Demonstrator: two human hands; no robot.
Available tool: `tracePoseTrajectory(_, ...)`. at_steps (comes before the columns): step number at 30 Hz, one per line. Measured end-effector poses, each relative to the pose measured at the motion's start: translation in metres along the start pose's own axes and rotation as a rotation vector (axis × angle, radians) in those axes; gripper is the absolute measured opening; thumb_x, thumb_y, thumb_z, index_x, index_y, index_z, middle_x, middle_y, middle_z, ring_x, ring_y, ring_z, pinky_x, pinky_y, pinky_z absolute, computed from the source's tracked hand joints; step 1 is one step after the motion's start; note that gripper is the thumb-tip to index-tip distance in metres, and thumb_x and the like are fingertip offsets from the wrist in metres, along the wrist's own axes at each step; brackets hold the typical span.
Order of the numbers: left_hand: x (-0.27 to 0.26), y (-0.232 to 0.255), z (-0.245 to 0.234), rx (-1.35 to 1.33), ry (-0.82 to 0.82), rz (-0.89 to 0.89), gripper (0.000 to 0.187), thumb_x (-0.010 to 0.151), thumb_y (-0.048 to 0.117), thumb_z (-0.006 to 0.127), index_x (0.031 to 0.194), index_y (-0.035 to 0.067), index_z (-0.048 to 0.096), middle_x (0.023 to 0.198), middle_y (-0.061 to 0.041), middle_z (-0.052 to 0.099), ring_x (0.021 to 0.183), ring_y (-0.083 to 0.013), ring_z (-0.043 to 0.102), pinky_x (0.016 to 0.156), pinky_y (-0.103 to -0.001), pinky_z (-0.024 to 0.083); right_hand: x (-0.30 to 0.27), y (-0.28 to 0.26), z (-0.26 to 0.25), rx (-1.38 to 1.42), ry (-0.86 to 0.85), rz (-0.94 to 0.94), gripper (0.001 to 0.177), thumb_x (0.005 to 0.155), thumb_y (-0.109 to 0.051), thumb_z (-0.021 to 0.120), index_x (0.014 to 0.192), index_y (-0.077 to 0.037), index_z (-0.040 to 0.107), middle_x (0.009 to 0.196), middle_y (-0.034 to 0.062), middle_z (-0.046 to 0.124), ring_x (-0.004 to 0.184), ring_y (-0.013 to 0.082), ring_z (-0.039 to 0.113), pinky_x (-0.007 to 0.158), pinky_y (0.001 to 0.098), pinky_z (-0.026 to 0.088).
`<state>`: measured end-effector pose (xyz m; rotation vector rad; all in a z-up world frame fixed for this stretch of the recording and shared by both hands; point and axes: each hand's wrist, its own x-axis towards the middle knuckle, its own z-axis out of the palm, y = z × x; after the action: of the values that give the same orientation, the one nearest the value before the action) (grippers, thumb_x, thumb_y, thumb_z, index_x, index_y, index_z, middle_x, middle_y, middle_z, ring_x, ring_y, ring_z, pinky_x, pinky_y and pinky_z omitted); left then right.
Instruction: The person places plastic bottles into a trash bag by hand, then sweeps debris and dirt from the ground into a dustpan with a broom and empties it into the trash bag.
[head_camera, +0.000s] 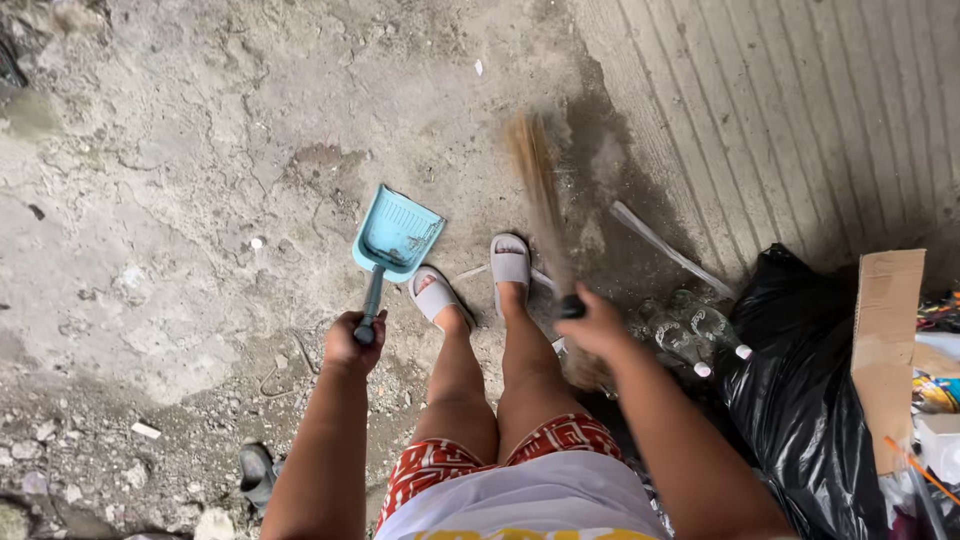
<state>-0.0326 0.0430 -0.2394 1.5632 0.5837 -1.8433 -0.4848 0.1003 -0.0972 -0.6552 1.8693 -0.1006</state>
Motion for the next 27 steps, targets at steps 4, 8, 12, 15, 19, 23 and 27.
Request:
tracePoseTrajectory(4,0.005,-0.002,0.008,0.111,0.069,0.004,0.04,0.098,0.011,0.047,0.127,-0.016,0.039,0.109,-0.03,0.062,0.077,-0.025,0.063,0.06,-0.029,0.059,-0.018,0.026,-0.077,0.035,-0.025,0.313,0.108,0.068,-0.014,0.075,0.164,-0.017,0.026,0.12,0.0167,0.073,0.098,0.0302,0.076,0.088,0.0444,0.061)
tracePoseTrajectory(8,0.005,-0.004,0.031,0.127,0.11,-0.039,0.038,0.098,0.011,0.047,0.126,-0.014,0.039,0.108,-0.028,0.062,0.081,-0.0277,0.065,0.063,-0.03,0.059,0.04,0.051,-0.047,-0.016,0.209,0.322,0.091,0.069,-0.015,0.087,0.148,-0.006,0.042,0.124,0.0193,0.059,0.102,0.0306,0.066,0.087,0.0425,0.052)
tracePoseTrajectory(12,0.011,-0.004,0.032,0.148,0.076,-0.026,0.038,0.097,0.011,0.048,0.126,-0.012,0.039,0.108,-0.028,0.061,0.081,-0.0277,0.065,0.063,-0.031,0.06,0.029,0.019,0.077,-0.079,-0.098,0.24,0.078,0.067,-0.017,0.085,0.137,-0.001,0.054,0.111,0.0176,0.071,0.096,0.0271,0.071,0.085,0.0377,0.056)
tracePoseTrajectory(15,0.01,0.001,0.021,0.165,0.056,-0.03,0.04,0.098,0.012,0.049,0.127,-0.014,0.039,0.107,-0.028,0.061,0.076,-0.0253,0.064,0.061,-0.03,0.06,-0.011,0.003,0.074,-0.044,-0.196,0.204,0.104,0.067,-0.018,0.082,0.158,-0.008,0.031,0.117,0.0197,0.069,0.097,0.0283,0.073,0.085,0.0377,0.057)
tracePoseTrajectory(19,-0.001,0.011,0.016,0.217,0.057,-0.041,0.042,0.097,0.013,0.049,0.129,-0.011,0.037,0.109,-0.029,0.063,0.071,-0.0213,0.061,0.059,-0.028,0.059,-0.044,0.012,0.006,0.01,-0.141,0.153,0.106,0.067,-0.017,0.083,0.16,-0.012,0.031,0.123,0.0236,0.071,0.096,0.0276,0.073,0.083,0.0362,0.055)
tracePoseTrajectory(23,-0.007,0.017,0.021,0.165,0.044,-0.047,0.043,0.098,0.011,0.05,0.13,-0.015,0.035,0.109,-0.031,0.062,0.073,-0.0228,0.063,0.061,-0.028,0.061,-0.022,0.024,-0.034,-0.09,0.013,0.339,0.104,0.071,-0.012,0.078,0.162,-0.016,0.028,0.123,0.0172,0.067,0.089,0.0251,0.075,0.076,0.0356,0.06)
tracePoseTrajectory(27,-0.012,0.009,0.025,0.172,0.08,-0.054,0.041,0.099,0.012,0.046,0.129,-0.012,0.035,0.105,-0.028,0.061,0.074,-0.0242,0.065,0.06,-0.028,0.06,0.019,0.023,0.022,0.061,0.001,0.313,0.068,0.069,-0.018,0.082,0.134,-0.003,0.067,0.114,0.0165,0.077,0.09,0.0214,0.074,0.078,0.0308,0.056)
